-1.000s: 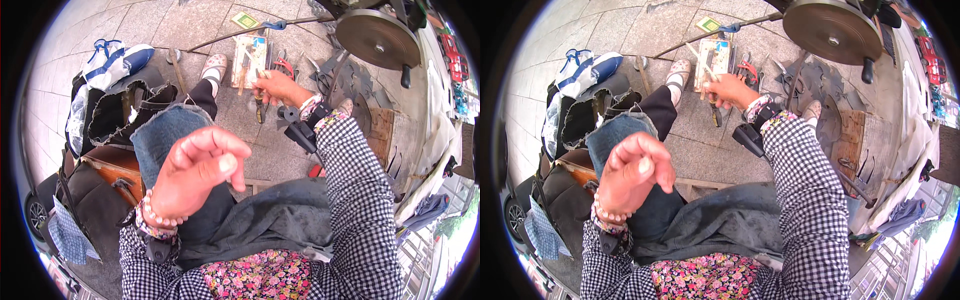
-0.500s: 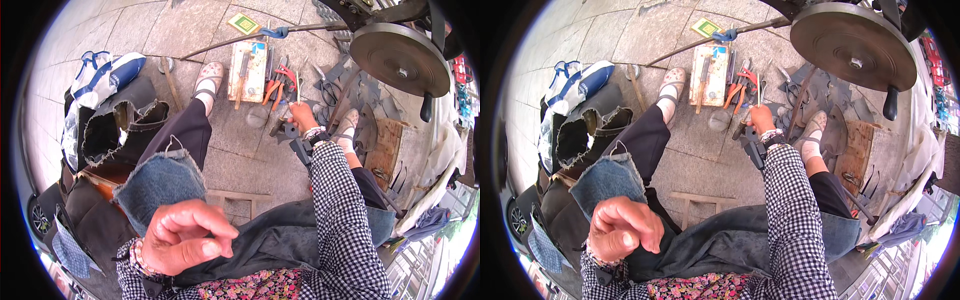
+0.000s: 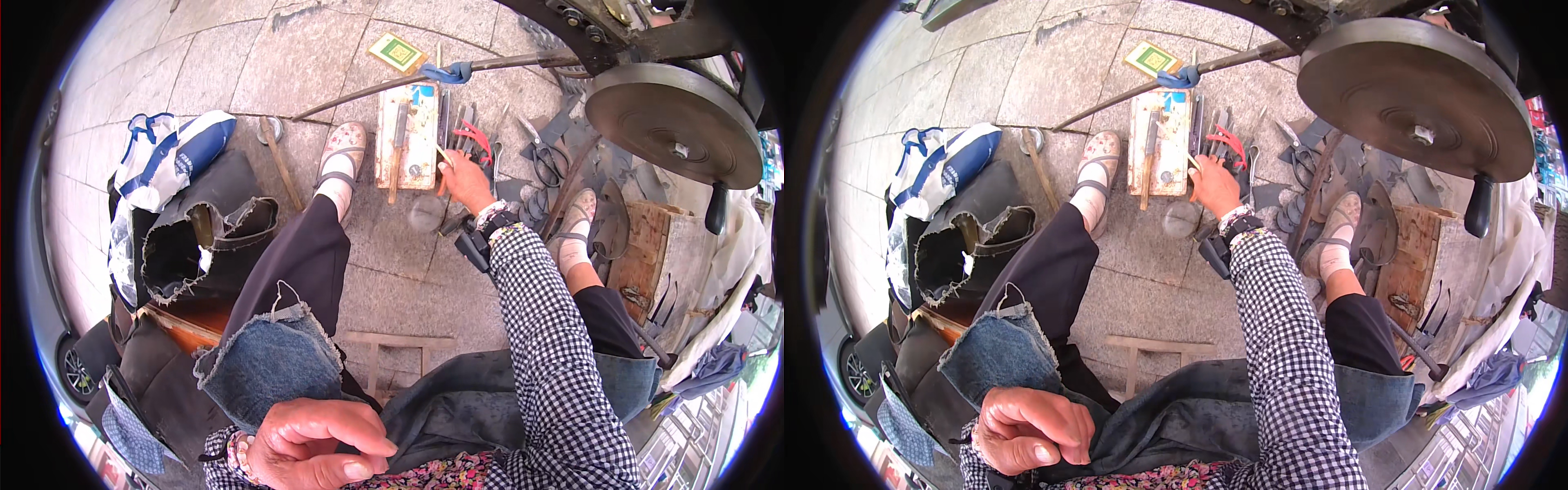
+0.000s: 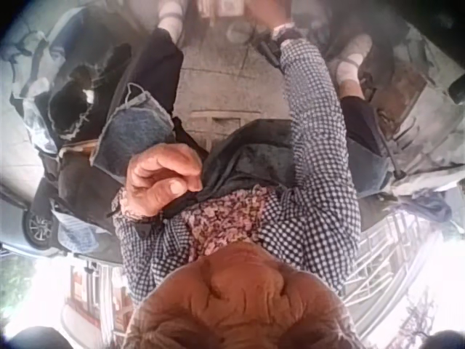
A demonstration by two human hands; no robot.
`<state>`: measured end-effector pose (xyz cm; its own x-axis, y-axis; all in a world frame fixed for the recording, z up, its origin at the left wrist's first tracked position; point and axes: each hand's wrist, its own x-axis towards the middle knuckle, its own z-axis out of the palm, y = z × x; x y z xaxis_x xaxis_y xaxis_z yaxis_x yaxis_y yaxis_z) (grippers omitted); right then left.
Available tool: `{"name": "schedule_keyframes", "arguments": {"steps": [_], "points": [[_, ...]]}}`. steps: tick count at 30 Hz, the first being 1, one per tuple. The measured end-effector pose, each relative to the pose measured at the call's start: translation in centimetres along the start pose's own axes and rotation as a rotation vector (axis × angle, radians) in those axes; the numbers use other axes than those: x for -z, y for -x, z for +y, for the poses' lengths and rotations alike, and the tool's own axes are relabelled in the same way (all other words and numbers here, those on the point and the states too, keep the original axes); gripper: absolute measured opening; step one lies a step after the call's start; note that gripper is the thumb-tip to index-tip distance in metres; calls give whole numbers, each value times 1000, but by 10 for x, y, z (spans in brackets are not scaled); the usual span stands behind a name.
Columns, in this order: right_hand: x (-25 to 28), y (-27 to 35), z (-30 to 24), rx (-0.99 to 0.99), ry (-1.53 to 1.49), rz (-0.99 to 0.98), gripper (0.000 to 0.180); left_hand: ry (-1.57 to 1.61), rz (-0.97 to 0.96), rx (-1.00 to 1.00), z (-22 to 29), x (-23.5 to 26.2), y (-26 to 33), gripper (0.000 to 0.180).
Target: Repairing a shoe component by manipulating leather and metal parts with hand tools.
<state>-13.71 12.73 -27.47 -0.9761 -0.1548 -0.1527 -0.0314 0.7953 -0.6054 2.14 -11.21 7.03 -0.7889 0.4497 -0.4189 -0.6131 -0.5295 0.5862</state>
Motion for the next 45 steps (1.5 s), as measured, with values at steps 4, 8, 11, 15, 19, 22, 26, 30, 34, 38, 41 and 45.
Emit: {"name": "schedule_keyframes", "arguments": {"steps": [4, 8, 11, 15, 19, 22, 26, 30, 34, 38, 41, 45], "points": [[37, -2, -12, -270, -11, -112, 22, -2, -27, 12, -4, 3, 2, 17], [45, -10, -8, -323, 200, -6, 21, -22, -55, 23, -2, 3, 3, 17], [45, -12, -6, -367, 278, 10, 20, -42, -83, 34, 0, 4, 1, 17], [19, 0, 14, -241, 157, 31, 21, -77, -145, 45, 2, 8, -9, 17], [4, 9, 6, -253, 112, 47, 26, -116, -186, 53, 6, 12, -16, 17], [-5, 4, 17, -347, 63, 95, 27, -134, -204, 62, 9, 11, -16, 17], [-17, -3, 37, -286, 112, 246, 20, -148, -220, 68, 9, 8, -13, 17], [-31, -7, 43, -495, 70, 4, 13, -133, -157, 59, 6, 4, -13, 18], [-30, -1, 44, -630, -66, 38, 10, -105, -109, 56, 3, 2, -11, 19], [18, 8, -11, -886, -859, -17, 17, -189, -161, 127, 13, 4, -11, 24], [63, 23, -36, -880, -1059, -68, 13, -229, -80, 97, 3, -1, -15, 18], [104, 49, -57, -834, -1060, -307, 14, -333, 13, 3, -13, -6, -24, 14]]}}
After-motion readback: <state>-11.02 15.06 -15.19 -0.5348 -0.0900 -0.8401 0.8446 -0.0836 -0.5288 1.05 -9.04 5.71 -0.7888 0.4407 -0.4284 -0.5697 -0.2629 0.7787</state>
